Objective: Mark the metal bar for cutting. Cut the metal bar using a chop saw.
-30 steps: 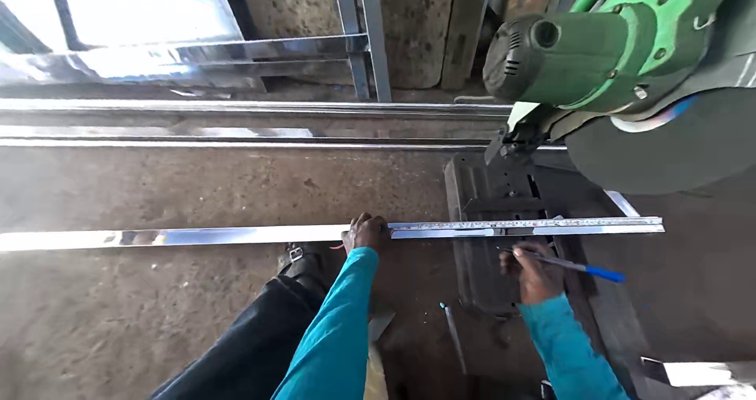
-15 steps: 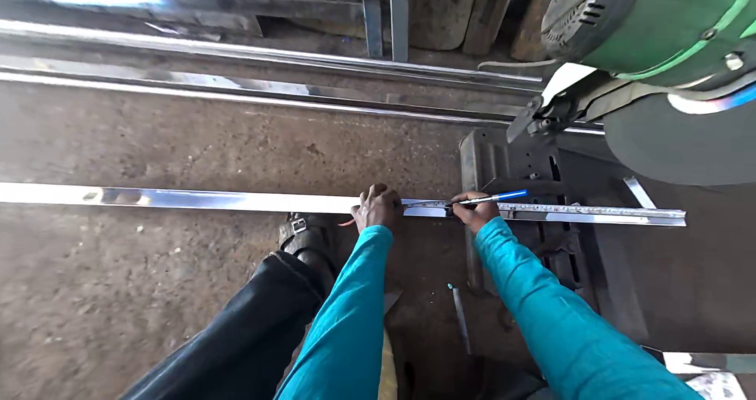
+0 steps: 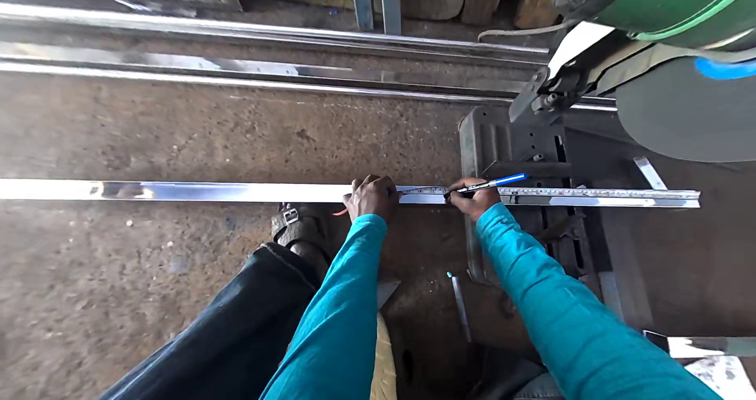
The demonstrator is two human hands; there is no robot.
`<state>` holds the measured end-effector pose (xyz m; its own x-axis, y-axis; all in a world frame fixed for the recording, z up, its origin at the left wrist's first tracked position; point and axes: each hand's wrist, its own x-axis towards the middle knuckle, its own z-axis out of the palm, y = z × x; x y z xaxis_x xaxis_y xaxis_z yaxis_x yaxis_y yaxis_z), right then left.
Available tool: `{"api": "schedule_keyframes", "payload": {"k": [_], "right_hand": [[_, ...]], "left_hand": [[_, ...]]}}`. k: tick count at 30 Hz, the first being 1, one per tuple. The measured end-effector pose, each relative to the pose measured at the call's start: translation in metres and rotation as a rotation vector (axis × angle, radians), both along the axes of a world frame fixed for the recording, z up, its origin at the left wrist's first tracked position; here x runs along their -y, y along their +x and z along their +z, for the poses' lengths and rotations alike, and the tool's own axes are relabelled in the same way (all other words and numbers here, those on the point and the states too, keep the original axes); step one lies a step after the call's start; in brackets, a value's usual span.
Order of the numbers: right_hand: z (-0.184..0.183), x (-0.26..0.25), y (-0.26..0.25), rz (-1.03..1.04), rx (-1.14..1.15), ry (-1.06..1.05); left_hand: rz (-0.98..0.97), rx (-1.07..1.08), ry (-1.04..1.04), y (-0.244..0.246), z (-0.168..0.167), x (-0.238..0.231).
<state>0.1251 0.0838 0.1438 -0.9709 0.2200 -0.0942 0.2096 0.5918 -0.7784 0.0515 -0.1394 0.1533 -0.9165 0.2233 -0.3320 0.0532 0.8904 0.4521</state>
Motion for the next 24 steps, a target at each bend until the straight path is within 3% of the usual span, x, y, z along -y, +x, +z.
{"api": "schedule_keyframes", "payload": {"k": [24], "right_hand": [[-0.0001, -0.0024, 0.0003, 0.009, 0.008, -0.015]], "left_hand": [[0.02, -0.014, -0.018, 0.0007, 0.0009, -0.0011]]}}
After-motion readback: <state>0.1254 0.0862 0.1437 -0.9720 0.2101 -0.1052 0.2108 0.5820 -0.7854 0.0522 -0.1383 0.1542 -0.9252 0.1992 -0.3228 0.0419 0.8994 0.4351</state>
